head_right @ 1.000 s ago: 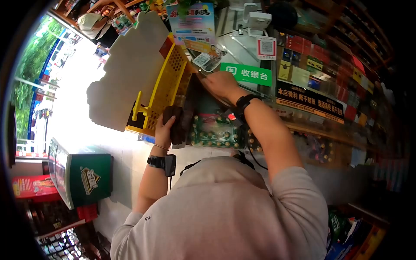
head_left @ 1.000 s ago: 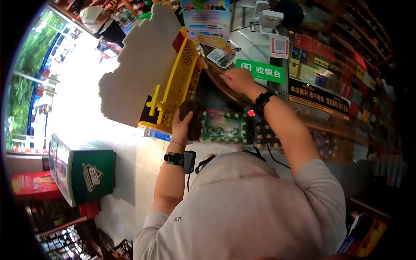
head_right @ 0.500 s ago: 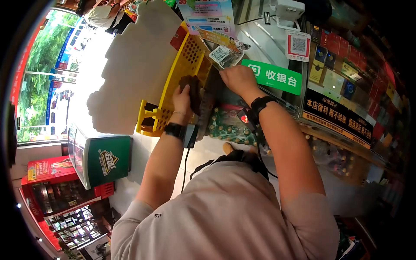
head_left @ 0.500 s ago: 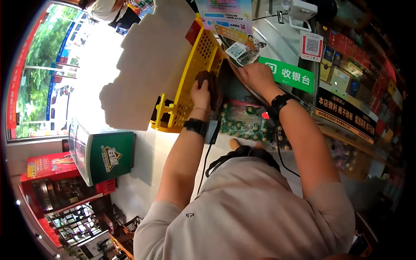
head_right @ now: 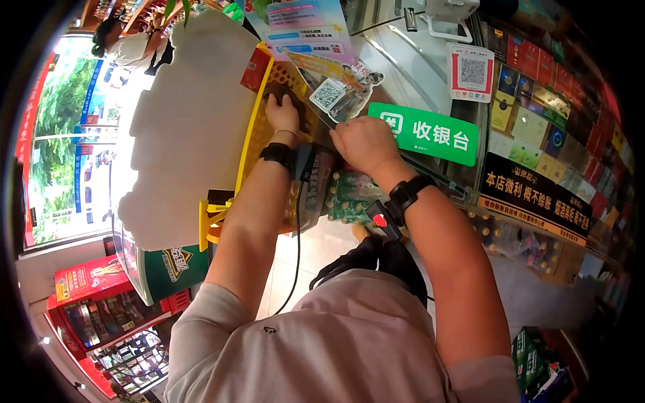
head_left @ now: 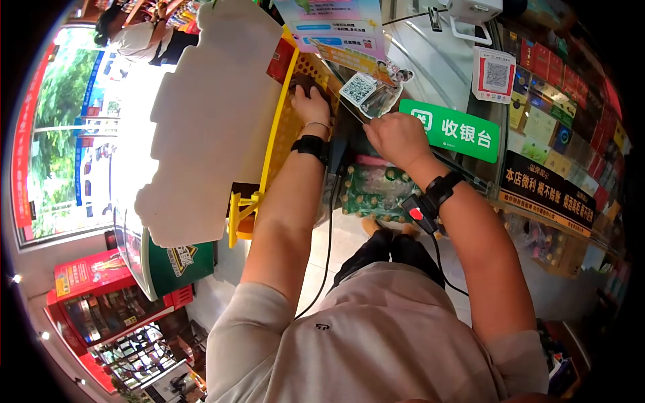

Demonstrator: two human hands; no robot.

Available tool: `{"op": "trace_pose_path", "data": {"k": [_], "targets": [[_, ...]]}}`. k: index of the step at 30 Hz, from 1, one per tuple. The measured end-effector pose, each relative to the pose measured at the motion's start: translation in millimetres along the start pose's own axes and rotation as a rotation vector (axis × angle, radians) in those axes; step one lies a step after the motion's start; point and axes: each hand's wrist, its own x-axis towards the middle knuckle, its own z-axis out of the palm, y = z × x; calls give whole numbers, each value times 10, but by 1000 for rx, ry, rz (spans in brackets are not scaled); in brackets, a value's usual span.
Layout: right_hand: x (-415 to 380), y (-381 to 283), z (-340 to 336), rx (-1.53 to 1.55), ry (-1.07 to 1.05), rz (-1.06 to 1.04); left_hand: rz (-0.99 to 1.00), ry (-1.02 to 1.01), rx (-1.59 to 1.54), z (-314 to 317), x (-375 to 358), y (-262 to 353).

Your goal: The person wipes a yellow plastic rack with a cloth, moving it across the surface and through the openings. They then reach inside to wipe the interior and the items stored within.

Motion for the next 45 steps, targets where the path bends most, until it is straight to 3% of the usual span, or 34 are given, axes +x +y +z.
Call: {"op": "trace_pose_path", "data": {"k": [6,12,16,22,31,34,36,41,45], "targets": [[6,1,-26,19,-1,11,-35,-12,-28,149,-7,-62],[20,4,-1,33,54,-22,-58,-138,206,137,-42,-98],[24,1,17,33,82,-30,-213,-246,-81,423,83,-467],[37,-1,10,28,73,-30,54,-179,-105,445,244,-275],[56,-9,-26,37,46,-32,148,-322,-117,720,492,-532],[60,-12,-36,36,38,-28,-52,-442,-150,769,414,-659],[63,-9,-35,51,32,-20,83,-362,-168,808,367,-760],[57,-14,-35,53,39,-27,345,-129,-48,515,369,-309],[56,-8,-31,45,45,-38,274,-142,-13,405,351,-68]]}}
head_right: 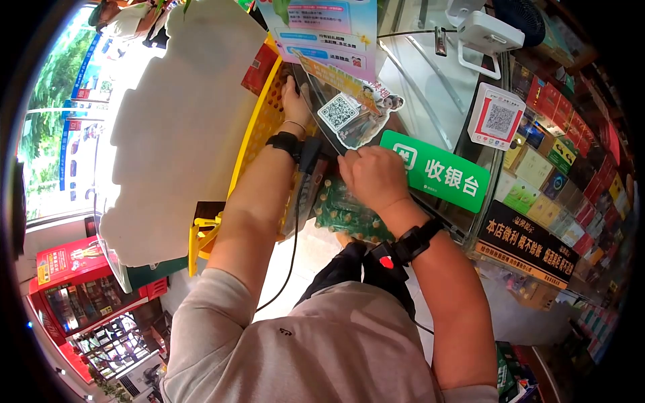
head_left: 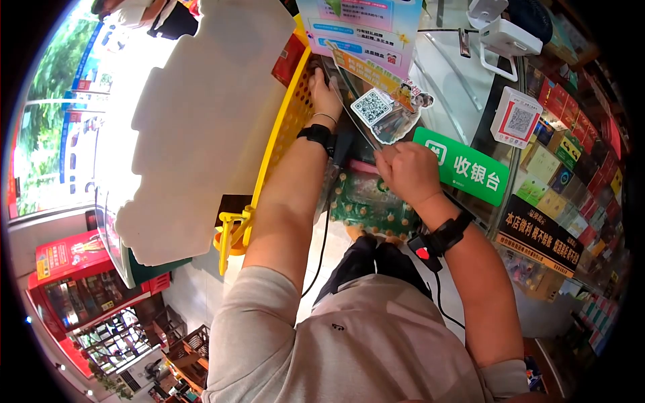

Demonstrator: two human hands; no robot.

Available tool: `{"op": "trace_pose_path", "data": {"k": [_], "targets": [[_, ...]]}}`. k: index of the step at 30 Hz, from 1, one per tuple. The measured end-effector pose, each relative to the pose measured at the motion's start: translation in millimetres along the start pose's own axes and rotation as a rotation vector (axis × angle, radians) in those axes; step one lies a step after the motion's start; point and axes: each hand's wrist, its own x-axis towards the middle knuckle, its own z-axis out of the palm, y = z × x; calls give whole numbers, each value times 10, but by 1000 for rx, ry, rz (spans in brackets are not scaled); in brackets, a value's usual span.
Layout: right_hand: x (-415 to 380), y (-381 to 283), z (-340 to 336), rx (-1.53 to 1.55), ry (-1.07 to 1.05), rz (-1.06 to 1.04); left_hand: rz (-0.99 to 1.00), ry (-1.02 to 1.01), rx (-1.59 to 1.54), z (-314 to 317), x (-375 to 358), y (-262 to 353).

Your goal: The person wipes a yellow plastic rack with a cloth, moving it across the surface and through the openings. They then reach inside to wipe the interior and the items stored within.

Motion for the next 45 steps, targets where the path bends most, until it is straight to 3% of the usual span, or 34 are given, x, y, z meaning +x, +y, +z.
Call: {"op": "trace_pose_path", "data": {"k": [3,9,12,22,26,35,38,45], "targets": [[-1,-1,4,2,2,-1,-76,-97,40,100,-94,-187],[-1,-3,-5,10,8,2,-72,13,-81,55,-72,-144],[5,-9,-27,3,1,5,73,90,-3,-87,-37,-12],[0,0,-4,-3,4,0,-19,212,-22,-197,-602,-32],[-6,5,-1,-4,-1,-2,33,212,26,-262,-626,-13],[-8,0,3,-2,-2,6,-16,169,12,-197,-416,19],[-11,-7,-1,-1,-11,9,-186,-9,18,-157,-529,-130],[-12,14,18,-11,-9,16,-289,-105,205,-36,-935,-251]]}}
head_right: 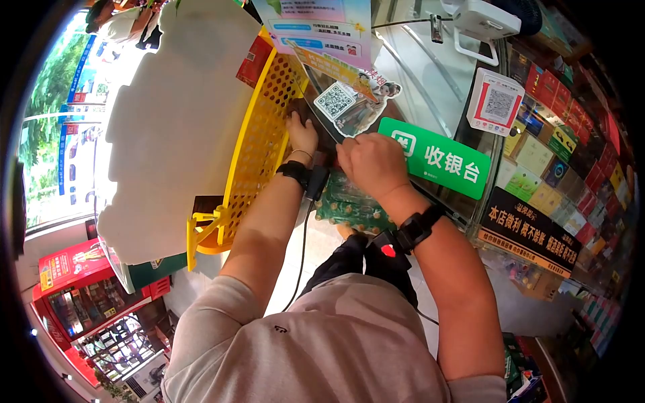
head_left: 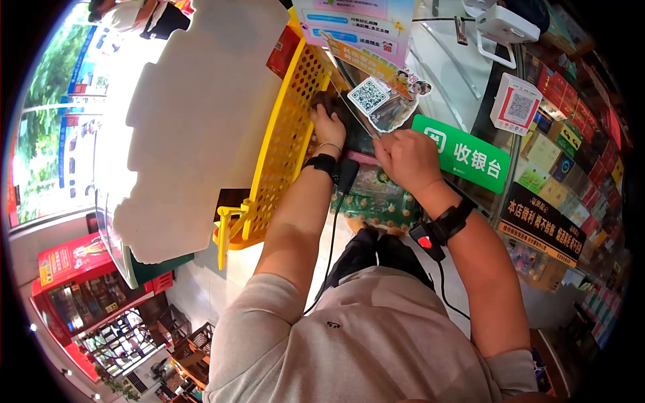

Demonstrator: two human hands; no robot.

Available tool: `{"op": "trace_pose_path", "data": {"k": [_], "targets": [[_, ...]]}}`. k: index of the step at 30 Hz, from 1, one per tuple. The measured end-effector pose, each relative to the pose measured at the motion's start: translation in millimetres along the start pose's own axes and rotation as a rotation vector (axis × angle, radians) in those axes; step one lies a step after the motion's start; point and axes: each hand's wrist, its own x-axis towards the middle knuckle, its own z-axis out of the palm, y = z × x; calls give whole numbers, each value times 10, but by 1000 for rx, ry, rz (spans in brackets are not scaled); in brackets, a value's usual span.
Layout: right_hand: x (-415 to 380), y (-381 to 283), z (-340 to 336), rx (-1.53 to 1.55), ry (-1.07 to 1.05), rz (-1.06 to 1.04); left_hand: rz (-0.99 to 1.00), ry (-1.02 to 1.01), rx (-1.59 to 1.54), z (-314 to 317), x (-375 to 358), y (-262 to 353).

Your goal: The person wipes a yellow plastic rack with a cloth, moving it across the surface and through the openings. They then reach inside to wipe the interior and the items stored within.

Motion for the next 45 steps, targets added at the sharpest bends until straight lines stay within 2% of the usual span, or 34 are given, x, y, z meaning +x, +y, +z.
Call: {"op": "trace_pose_path", "data": {"k": [3,5,7,11,15,20,28,31,34,41,42,45], "targets": [[5,-12,9,10,7,-1,-4,-38,-44,-42,87,104],[17,-13,12,15,7,2,117,26,-40,62,210,65],[21,-17,13,13,-6,10,126,-93,-42,27,322,193],[52,-55,-20,-8,8,10,-18,-248,-94,109,563,287],[58,-52,-10,-15,2,7,-25,-196,-151,312,795,170],[73,-81,-58,-14,20,14,-170,-234,-264,543,831,54],[66,-63,-56,5,47,-7,-178,-96,-126,163,279,176],[63,-63,-55,3,45,0,151,91,-34,188,300,48],[64,-65,-62,1,35,-3,171,-61,-46,83,496,160],[61,-78,-54,-14,41,-4,-91,-76,-75,44,358,436],[63,-71,-50,-11,35,-7,-27,-7,1,43,306,419],[61,-54,-45,-1,22,-5,-8,-56,43,-56,261,386]]}}
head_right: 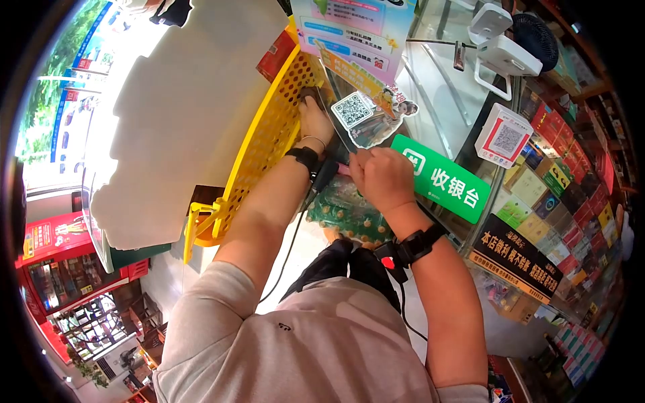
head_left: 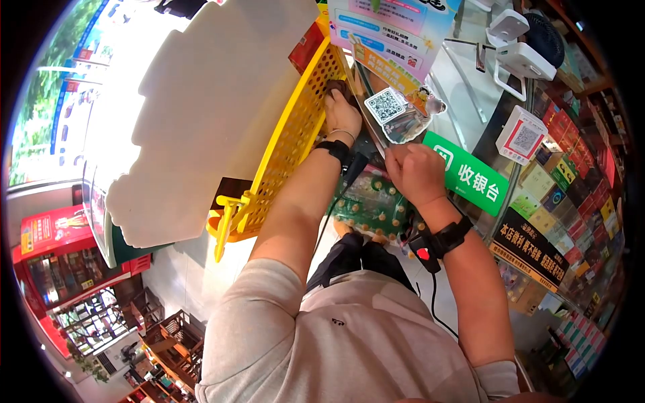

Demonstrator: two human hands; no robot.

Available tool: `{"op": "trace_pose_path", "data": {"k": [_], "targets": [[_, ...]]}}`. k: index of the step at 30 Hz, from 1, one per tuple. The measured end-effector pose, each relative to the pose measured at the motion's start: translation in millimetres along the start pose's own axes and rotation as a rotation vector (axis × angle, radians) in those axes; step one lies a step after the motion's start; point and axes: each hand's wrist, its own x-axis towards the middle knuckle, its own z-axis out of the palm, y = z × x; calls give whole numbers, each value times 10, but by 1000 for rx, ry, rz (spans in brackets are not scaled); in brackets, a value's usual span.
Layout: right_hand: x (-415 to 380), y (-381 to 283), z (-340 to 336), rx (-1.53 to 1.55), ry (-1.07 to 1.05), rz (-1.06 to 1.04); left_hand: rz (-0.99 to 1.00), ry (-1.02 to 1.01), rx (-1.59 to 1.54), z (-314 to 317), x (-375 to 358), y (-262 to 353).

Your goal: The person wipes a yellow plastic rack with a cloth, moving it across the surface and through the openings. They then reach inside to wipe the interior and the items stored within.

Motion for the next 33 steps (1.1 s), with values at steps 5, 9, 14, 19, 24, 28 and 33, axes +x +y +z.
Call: {"op": "trace_pose_path", "data": {"k": [5,9,14,19,24,28,33], "targets": [[3,-14,-8,-4,5,3,-74,-32,97,-57,84,105],[1,-4,-10,0,9,-5,-140,-76,91,4,164,209],[6,-22,-23,-14,4,3,-101,-64,55,-77,141,231],[-11,9,7,6,0,4,-53,-46,127,-87,28,161],[-10,1,-3,6,5,3,-64,-71,126,-21,177,103],[-7,-8,-13,-7,-1,5,-20,-108,171,-1,184,105],[-2,-1,1,11,-1,8,165,-48,272,110,105,12]]}}
